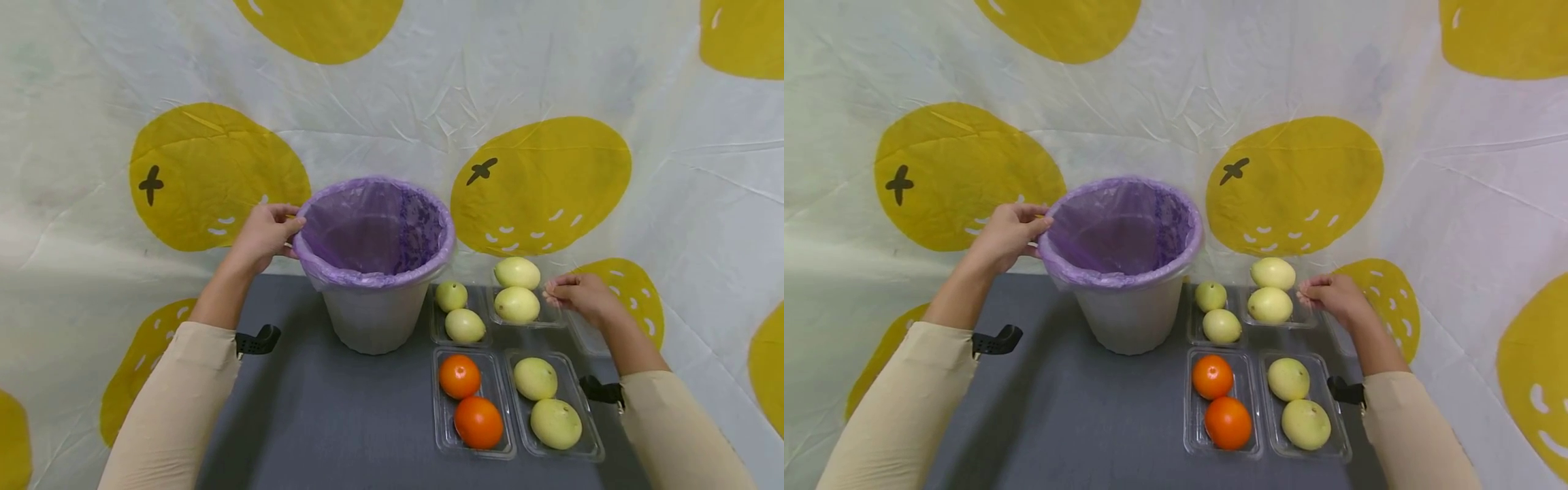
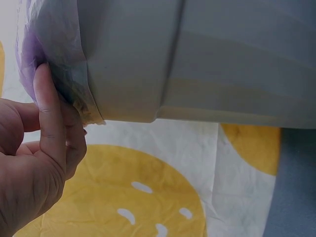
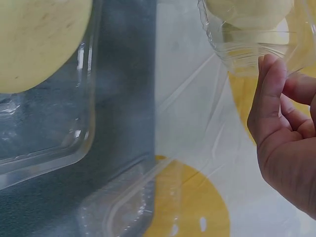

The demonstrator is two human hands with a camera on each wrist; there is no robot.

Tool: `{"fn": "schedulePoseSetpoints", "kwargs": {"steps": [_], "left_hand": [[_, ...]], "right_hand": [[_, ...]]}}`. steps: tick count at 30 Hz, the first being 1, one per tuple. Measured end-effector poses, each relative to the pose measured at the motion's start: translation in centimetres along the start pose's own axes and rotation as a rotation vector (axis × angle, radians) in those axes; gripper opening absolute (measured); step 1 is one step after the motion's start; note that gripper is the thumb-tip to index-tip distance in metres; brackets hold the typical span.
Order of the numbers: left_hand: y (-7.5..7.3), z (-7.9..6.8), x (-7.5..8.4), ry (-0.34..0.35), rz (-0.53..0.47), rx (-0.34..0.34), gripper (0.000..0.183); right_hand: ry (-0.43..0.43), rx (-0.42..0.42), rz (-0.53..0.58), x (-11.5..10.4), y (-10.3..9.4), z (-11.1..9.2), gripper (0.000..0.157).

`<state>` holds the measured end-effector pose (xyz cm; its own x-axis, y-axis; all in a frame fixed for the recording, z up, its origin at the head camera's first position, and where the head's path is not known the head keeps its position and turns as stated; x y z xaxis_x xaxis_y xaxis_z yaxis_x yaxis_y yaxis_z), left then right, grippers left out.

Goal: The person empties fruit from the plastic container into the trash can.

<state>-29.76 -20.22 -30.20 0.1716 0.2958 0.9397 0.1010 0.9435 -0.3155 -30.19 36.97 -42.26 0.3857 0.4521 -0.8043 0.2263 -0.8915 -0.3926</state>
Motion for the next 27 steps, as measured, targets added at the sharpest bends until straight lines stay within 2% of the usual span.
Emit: {"fn": "schedulePoseSetpoints", "kwargs": {"steps": [12,18,27], "left_hand": [[0.0,0.0,-0.2,-0.006,0.012,-0.007,0.049],[-0.1,-0.1,0.0,-0.009,0.021,0.002,0.048],[0.2,-0.1,0.3,0.002,0.01,0.01,0.044]], "right_hand": [[-0.018,-0.018,-0.047,-2.5,0.0,-0.5,0.049],[-0.029,-0.009,-0.069,-4.3,-0.2,-1.3,0.053],[-0.063,-0.011,-0.021,-6.9,-0.9,-2.1,0.047]]}}
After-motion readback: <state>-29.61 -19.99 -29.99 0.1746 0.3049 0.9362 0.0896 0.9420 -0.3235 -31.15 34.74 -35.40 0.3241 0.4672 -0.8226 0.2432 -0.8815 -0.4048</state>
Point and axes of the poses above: each hand's wrist, its own z-axis towards the middle knuckle, its own y-axis out of the palm, x = y × z, the point moved 3 cm from there along z, towards the middle knuckle, and after that the axes turned 13 degrees about y, right-handed, at the moved point
